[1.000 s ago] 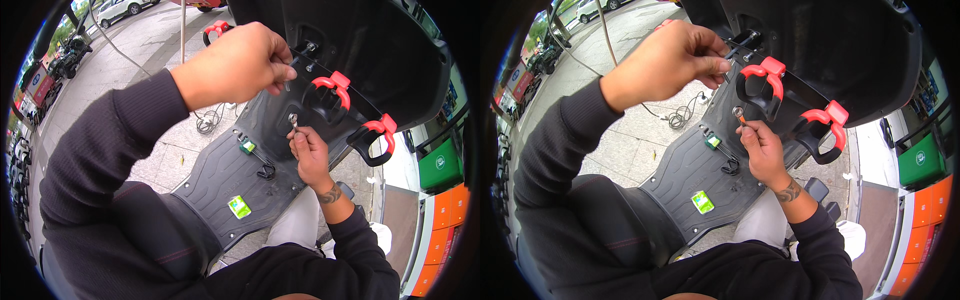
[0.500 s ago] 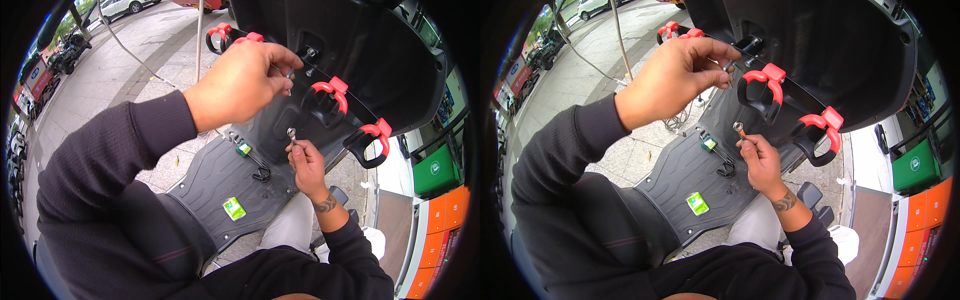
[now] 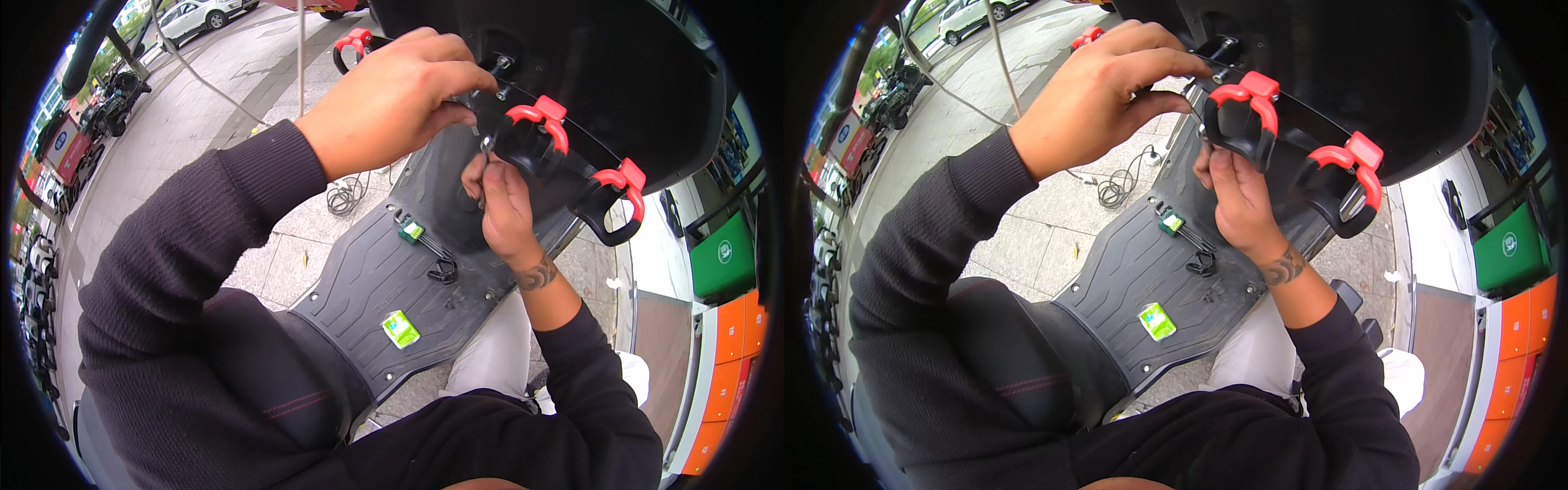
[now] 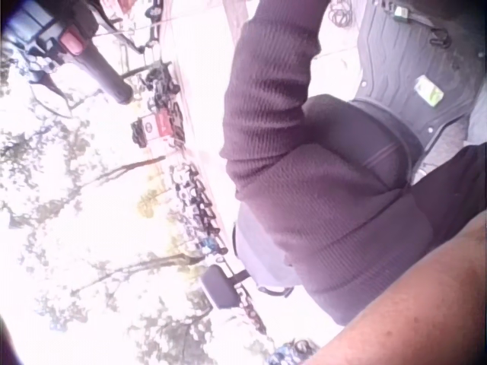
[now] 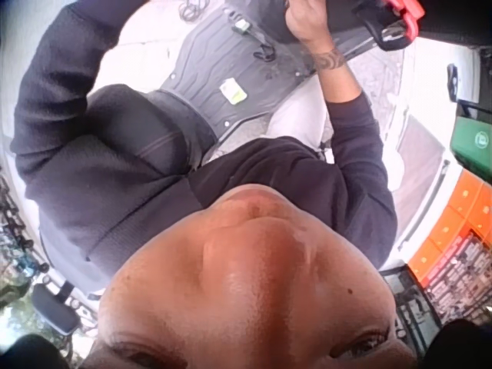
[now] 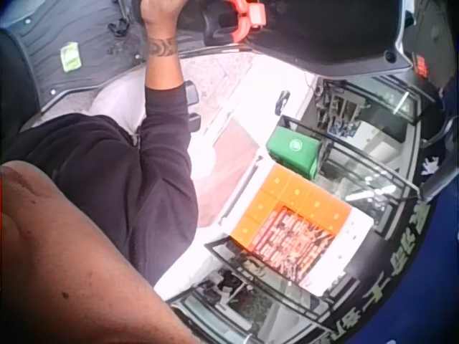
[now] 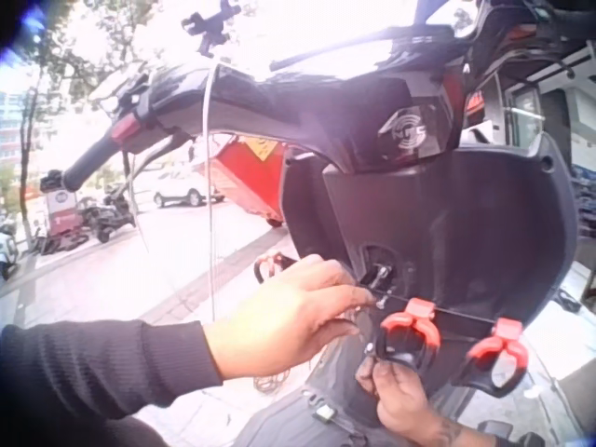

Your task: The person installs a multi-slot phone holder onto the front panel of a scooter. They route a charging cable through the holder, then use an Allen key to tighten the mounting bolts and secure the accessory in place.

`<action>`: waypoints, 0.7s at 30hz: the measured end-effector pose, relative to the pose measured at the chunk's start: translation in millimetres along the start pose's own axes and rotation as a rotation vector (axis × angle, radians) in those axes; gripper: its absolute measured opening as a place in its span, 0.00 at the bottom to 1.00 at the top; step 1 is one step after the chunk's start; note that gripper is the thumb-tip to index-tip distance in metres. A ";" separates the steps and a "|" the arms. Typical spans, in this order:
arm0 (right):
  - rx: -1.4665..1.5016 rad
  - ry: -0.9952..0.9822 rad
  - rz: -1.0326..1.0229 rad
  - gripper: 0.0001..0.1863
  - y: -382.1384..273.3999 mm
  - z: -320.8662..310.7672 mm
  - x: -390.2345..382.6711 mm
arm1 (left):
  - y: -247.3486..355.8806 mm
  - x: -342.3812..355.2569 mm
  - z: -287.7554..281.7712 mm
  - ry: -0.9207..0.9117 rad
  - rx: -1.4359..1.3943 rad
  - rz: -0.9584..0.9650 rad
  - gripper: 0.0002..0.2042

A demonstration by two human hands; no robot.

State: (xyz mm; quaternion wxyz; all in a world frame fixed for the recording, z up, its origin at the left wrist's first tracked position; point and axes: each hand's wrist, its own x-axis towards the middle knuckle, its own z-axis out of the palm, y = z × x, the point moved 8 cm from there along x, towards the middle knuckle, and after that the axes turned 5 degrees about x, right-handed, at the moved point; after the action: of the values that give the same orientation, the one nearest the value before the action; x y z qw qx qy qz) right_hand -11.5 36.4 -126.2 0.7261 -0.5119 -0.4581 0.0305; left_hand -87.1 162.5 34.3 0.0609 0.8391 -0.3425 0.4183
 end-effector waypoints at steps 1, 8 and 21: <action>0.005 0.005 -0.011 0.19 2.6 -0.9 6.2 | -0.4 0.4 -1.4 0.011 0.048 0.020 0.18; -0.019 -0.016 0.006 0.18 27.4 -7.6 20.5 | -9.9 -1.7 2.5 -0.044 0.068 0.032 0.20; -0.090 -0.031 -0.076 0.16 29.3 0.1 37.1 | -17.3 -4.9 7.2 -0.102 0.021 -0.037 0.20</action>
State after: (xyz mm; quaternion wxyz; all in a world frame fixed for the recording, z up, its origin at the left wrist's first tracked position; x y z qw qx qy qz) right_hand 22.3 69.4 -125.2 0.6958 -0.5258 -0.4892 -0.0099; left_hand -73.6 175.3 29.3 0.0423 0.8662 -0.3251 0.3772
